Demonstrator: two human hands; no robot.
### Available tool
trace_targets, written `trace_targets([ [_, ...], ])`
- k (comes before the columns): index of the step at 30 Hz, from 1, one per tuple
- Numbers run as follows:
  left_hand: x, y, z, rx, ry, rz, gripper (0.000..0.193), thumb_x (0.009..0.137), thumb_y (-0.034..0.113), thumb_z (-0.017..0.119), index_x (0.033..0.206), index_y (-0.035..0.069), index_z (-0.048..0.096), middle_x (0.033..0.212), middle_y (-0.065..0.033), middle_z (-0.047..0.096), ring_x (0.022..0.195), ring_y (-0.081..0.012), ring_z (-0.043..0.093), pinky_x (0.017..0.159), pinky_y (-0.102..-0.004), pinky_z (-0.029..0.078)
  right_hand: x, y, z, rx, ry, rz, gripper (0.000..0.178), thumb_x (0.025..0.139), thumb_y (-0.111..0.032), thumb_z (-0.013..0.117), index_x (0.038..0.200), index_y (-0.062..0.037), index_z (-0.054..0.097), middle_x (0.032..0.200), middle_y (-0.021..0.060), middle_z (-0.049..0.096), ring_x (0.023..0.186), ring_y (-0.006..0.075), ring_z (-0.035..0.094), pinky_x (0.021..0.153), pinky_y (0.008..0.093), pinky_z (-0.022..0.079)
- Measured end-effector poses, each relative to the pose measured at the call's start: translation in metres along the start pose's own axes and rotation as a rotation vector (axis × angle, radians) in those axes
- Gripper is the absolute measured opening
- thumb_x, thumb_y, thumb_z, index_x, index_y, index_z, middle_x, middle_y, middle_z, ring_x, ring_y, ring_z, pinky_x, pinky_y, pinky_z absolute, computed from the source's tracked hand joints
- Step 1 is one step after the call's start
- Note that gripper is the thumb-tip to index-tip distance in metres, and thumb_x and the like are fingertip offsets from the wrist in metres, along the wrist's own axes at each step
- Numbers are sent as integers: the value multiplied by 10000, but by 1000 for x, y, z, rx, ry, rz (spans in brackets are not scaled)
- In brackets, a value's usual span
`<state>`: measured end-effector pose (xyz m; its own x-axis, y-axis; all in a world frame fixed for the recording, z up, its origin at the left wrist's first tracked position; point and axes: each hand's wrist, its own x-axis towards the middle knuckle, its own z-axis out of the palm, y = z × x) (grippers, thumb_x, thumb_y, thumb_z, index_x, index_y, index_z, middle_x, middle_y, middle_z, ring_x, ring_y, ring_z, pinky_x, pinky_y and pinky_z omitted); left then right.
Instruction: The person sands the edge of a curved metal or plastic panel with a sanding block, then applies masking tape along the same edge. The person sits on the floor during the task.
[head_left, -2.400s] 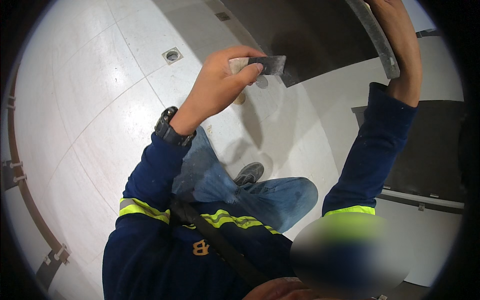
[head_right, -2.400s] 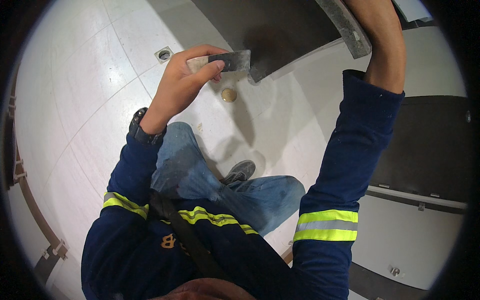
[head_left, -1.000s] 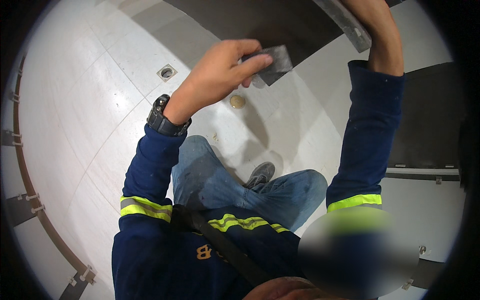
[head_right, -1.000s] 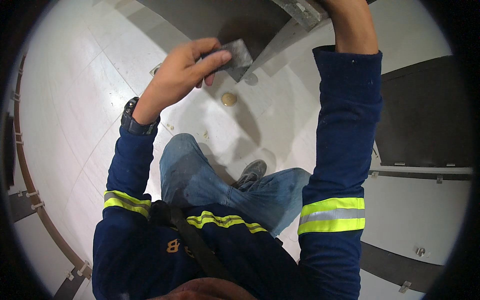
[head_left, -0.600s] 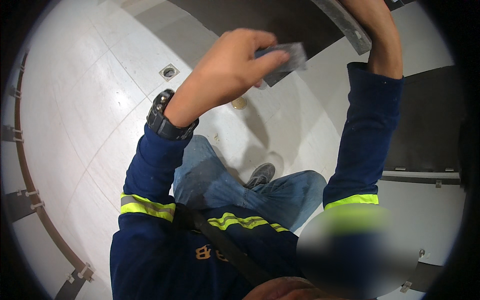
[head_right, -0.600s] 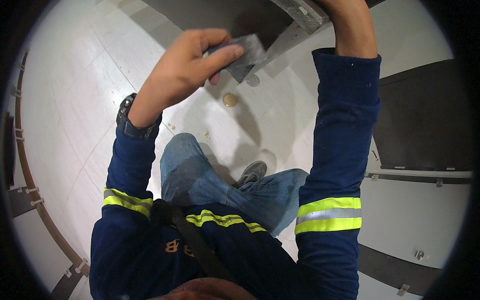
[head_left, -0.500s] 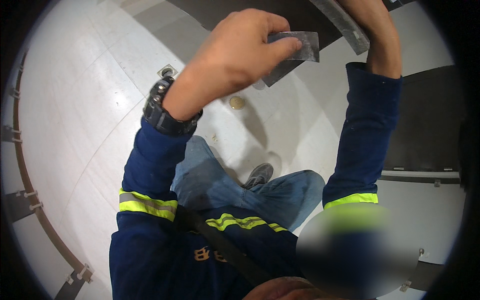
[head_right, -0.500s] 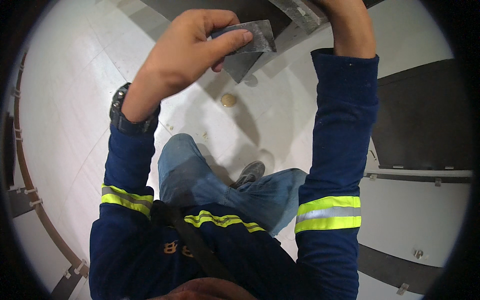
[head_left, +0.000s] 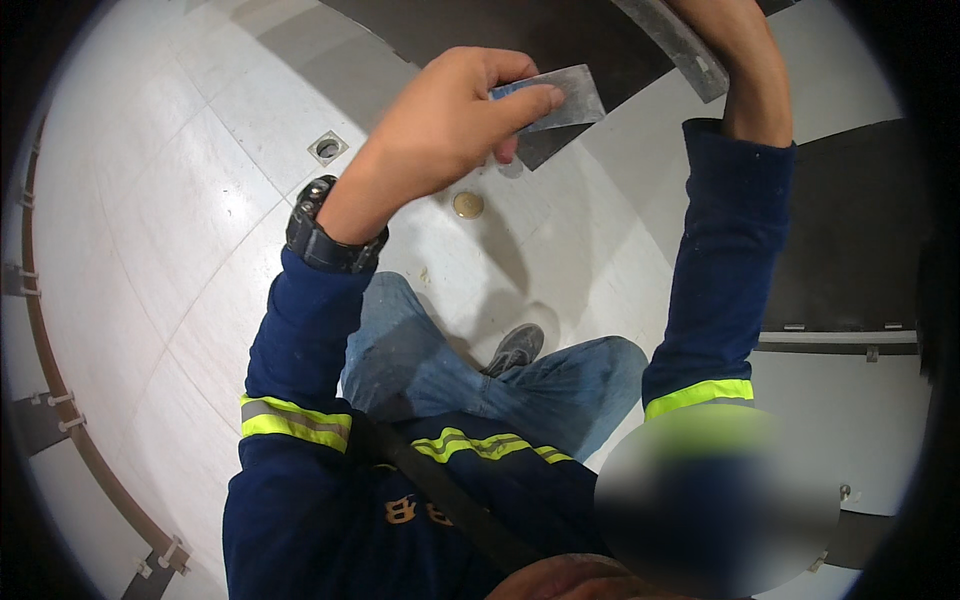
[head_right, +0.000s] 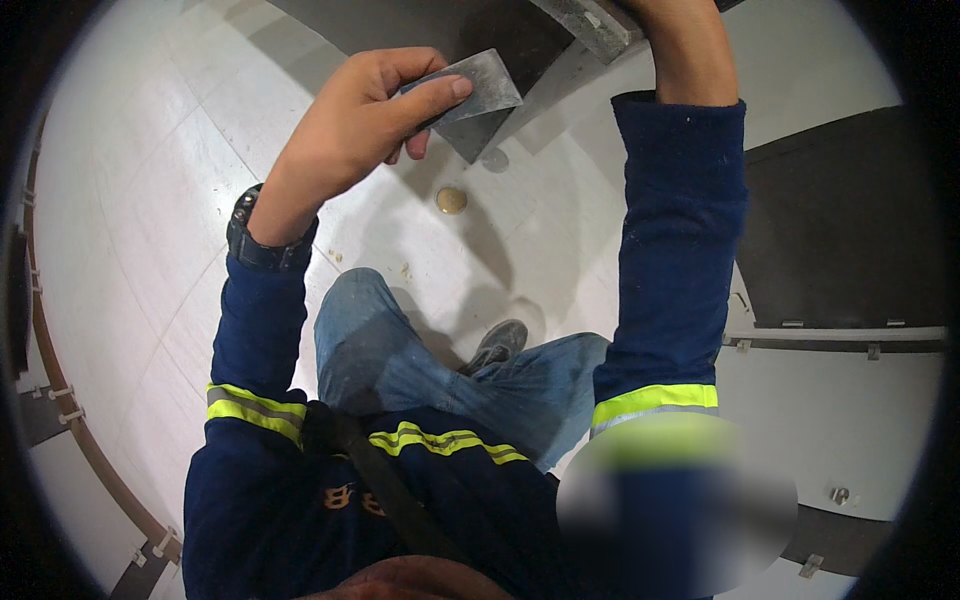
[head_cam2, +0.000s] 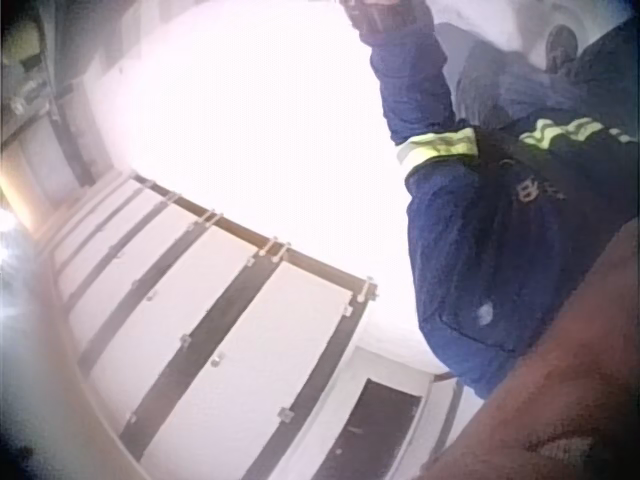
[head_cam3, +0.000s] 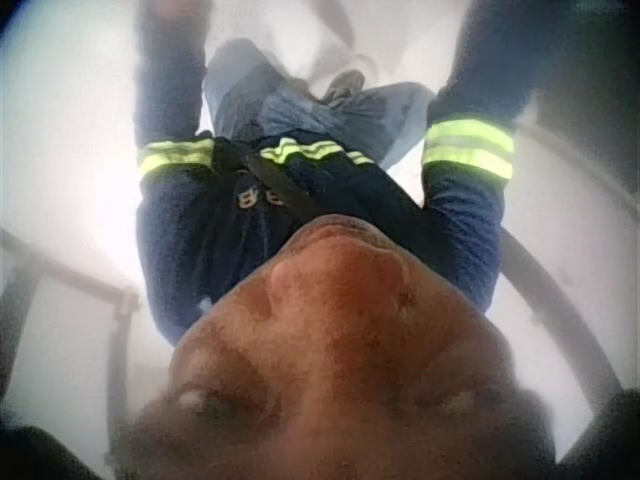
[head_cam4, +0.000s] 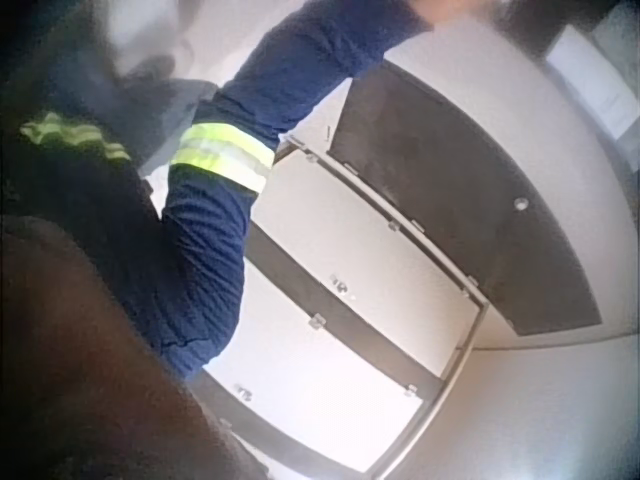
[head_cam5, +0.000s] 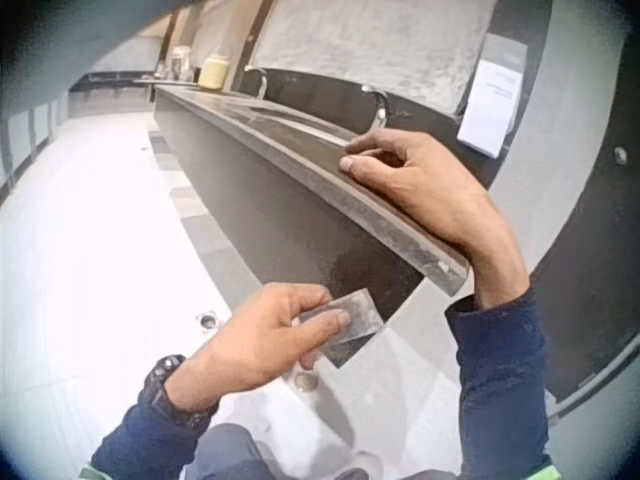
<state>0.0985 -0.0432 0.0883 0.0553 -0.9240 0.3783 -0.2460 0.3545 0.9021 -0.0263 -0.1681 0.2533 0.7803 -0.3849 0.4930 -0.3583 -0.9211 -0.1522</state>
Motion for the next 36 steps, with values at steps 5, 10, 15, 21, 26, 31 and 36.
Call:
trace_targets([
  [5, 5, -3, 0, 89, 26, 39, 332, 1005, 380, 659, 921, 60, 697, 642, 27, 589, 583, -38, 554, 521, -221, 408, 3, 2, 1, -11, -6, -12, 431, 985, -326, 645, 1208, 39, 697, 1084, 156, 740, 998, 216, 679, 910, 319, 514],
  [10, -16, -32, -2, 139, 21, 1, 329, 1008, 355, 650, 933, 37, 681, 637, -16, 576, 600, -85, 559, 554, -279, 433, -3, -5, 1, -8, 3, -46, 422, 989, -327, 638, 1192, 37, 701, 1078, 145, 741, 991, 206, 676, 911, 317, 510],
  [15, -46, -82, 6, 296, 15, 106, 329, 1025, 336, 626, 987, 14, 681, 670, -115, 599, 597, -198, 583, 597, -343, 449, -13, -12, -2, -43, 15, -66, 428, 993, -337, 635, 1197, 32, 702, 1083, 144, 740, 988, 202, 674, 913, 314, 509],
  [21, -26, -73, -15, 539, 1, 300, 284, 1018, 326, 624, 1025, 46, 676, 776, -182, 654, 682, -352, 619, 642, -410, 480, -13, -12, 3, -49, 24, -52, 419, 1004, -340, 637, 1211, 18, 706, 1094, 136, 740, 998, 193, 673, 928, 306, 505],
  [26, -9, -48, -46, 835, -89, 293, 252, 1006, 320, 620, 1058, 80, 677, 798, -168, 669, 739, -379, 643, 654, -447, 488, 6, -18, 12, 54, 152, 290, 419, 1009, -339, 637, 1210, 23, 704, 1094, 124, 741, 999, 186, 671, 927, 300, 502],
  [31, -21, -34, -15, 810, -33, 401, 214, 991, 296, 621, 1010, 96, 694, 763, -160, 682, 731, -377, 665, 647, -466, 519, -3, -31, 12, -27, 96, 116, 424, 1008, -339, 638, 1204, 32, 699, 1090, 119, 738, 993, 178, 666, 923, 299, 502],
  [36, -30, -37, -16, 884, 4, 393, 205, 984, 288, 615, 983, 98, 693, 735, -151, 681, 723, -370, 676, 638, -470, 529, -11, -38, 9, -18, 44, 27, 424, 1008, -331, 634, 1209, 38, 694, 1098, 124, 734, 998, 178, 665, 924, 299, 502],
])
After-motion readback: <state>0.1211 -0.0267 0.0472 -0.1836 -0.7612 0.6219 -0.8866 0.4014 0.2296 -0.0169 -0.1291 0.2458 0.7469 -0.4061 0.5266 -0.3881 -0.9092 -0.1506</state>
